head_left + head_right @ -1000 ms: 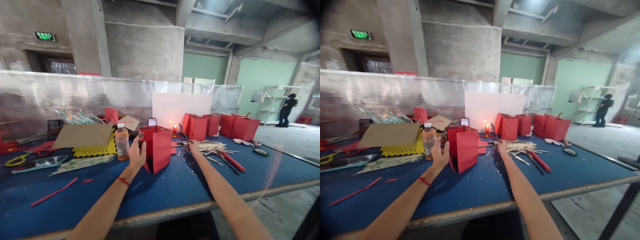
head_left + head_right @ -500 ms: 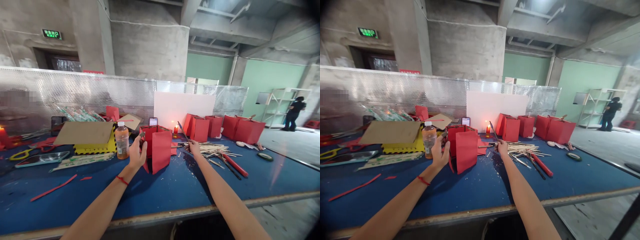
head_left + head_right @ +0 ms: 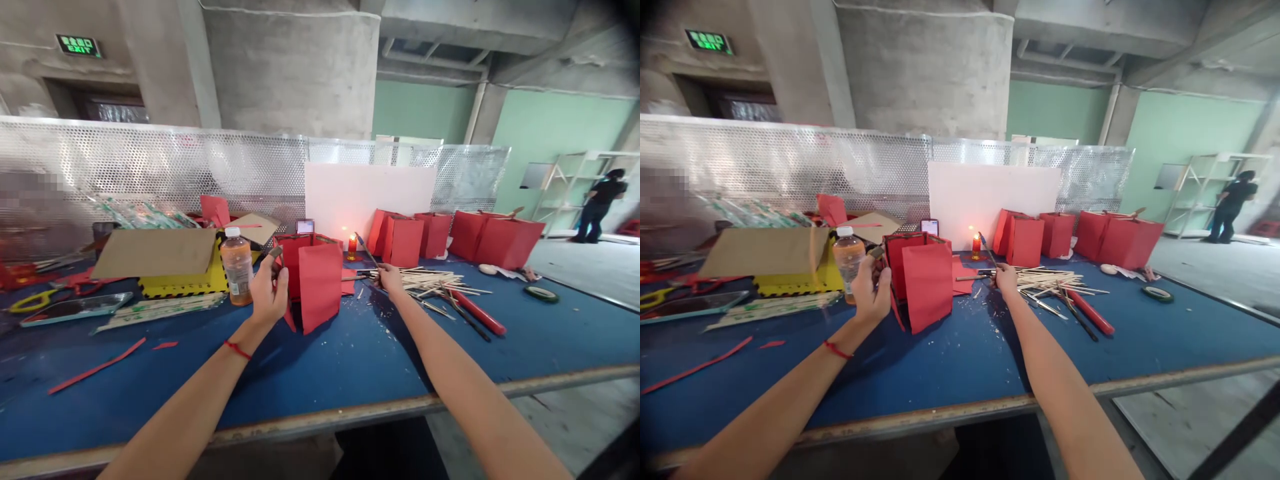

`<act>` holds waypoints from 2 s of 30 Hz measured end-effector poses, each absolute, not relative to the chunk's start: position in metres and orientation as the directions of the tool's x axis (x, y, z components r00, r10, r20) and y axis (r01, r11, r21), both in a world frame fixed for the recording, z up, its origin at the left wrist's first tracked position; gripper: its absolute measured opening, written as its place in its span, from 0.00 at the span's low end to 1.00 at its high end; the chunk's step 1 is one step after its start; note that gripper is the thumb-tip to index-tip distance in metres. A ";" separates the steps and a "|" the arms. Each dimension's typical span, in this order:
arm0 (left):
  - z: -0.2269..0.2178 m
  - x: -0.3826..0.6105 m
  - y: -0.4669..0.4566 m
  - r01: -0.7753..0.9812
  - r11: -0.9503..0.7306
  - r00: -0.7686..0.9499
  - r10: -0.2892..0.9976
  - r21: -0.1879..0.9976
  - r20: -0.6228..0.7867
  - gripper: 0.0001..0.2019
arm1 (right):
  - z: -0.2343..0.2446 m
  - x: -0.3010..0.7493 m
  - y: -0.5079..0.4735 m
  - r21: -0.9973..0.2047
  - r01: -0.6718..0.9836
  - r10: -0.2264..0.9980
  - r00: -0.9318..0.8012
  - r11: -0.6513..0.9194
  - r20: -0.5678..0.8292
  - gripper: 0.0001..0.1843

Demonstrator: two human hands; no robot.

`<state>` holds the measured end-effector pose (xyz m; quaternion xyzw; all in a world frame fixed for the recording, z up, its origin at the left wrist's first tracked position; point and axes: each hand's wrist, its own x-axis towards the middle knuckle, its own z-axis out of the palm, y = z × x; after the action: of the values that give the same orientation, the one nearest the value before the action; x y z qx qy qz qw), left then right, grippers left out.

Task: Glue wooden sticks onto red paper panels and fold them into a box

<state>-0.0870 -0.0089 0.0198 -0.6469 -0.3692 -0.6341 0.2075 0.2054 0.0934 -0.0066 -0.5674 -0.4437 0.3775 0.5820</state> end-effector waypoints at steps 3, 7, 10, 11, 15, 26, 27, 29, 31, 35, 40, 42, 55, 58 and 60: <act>0.020 -0.087 -0.009 0.748 -0.637 -0.065 0.206 0.184 0.976 0.21 | -0.006 0.205 0.093 -0.995 0.074 0.941 0.328 0.065 0.086 0.22; 0.020 -0.087 -0.010 0.740 -0.650 -0.056 0.198 0.174 0.979 0.20 | -0.005 0.204 0.090 -0.994 0.084 0.943 0.320 0.069 0.092 0.21; 0.022 -0.086 -0.010 0.736 -0.657 -0.047 0.190 0.163 0.981 0.19 | -0.005 0.203 0.087 -0.993 0.090 0.946 0.309 0.075 0.100 0.20; 0.022 -0.086 -0.010 0.735 -0.659 -0.046 0.187 0.160 0.981 0.18 | -0.005 0.202 0.087 -0.993 0.092 0.946 0.306 0.077 0.102 0.20; 0.024 -0.088 -0.010 0.734 -0.659 -0.052 0.185 0.163 0.981 0.18 | -0.005 0.202 0.085 -0.992 0.102 0.949 0.298 0.078 0.105 0.20; 0.026 -0.086 -0.012 0.742 -0.647 -0.061 0.195 0.175 0.979 0.18 | -0.004 0.202 0.086 -0.992 0.102 0.949 0.298 0.074 0.101 0.21; 0.026 -0.086 -0.012 0.743 -0.647 -0.059 0.192 0.171 0.980 0.18 | -0.004 0.202 0.086 -0.992 0.102 0.949 0.298 0.075 0.102 0.21; 0.026 -0.086 -0.012 0.744 -0.647 -0.055 0.187 0.165 0.981 0.18 | -0.003 0.202 0.086 -0.992 0.103 0.950 0.296 0.077 0.105 0.21; 0.027 -0.086 -0.013 0.744 -0.648 -0.054 0.184 0.162 0.982 0.19 | -0.003 0.202 0.086 -0.991 0.104 0.950 0.293 0.079 0.107 0.20; 0.027 -0.086 -0.013 0.747 -0.643 -0.060 0.188 0.169 0.980 0.19 | -0.003 0.202 0.085 -0.991 0.105 0.950 0.292 0.079 0.106 0.20; 0.027 -0.085 -0.013 0.748 -0.639 -0.065 0.199 0.180 0.978 0.19 | -0.003 0.202 0.086 -0.991 0.109 0.949 0.298 0.072 0.102 0.20; 0.027 -0.085 -0.013 0.748 -0.638 -0.068 0.203 0.185 0.977 0.19 | -0.002 0.202 0.085 -0.991 0.111 0.950 0.297 0.069 0.099 0.20; 0.026 -0.085 -0.013 0.742 -0.637 -0.090 0.214 0.209 0.973 0.20 | -0.002 0.202 0.087 -0.993 0.105 0.948 0.308 0.051 0.082 0.21; 0.027 -0.085 -0.013 0.749 -0.628 -0.094 0.215 0.211 0.972 0.20 | -0.002 0.202 0.087 -0.993 0.103 0.948 0.306 0.058 0.087 0.21; 0.027 -0.085 -0.013 0.752 -0.626 -0.096 0.210 0.209 0.973 0.20 | -0.002 0.202 0.087 -0.993 0.103 0.949 0.303 0.062 0.090 0.20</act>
<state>-0.0852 -0.0134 0.0273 -0.6378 -0.3770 -0.6372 0.2124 0.2020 0.0866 -0.0024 -0.5743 -0.4577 0.3732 0.5669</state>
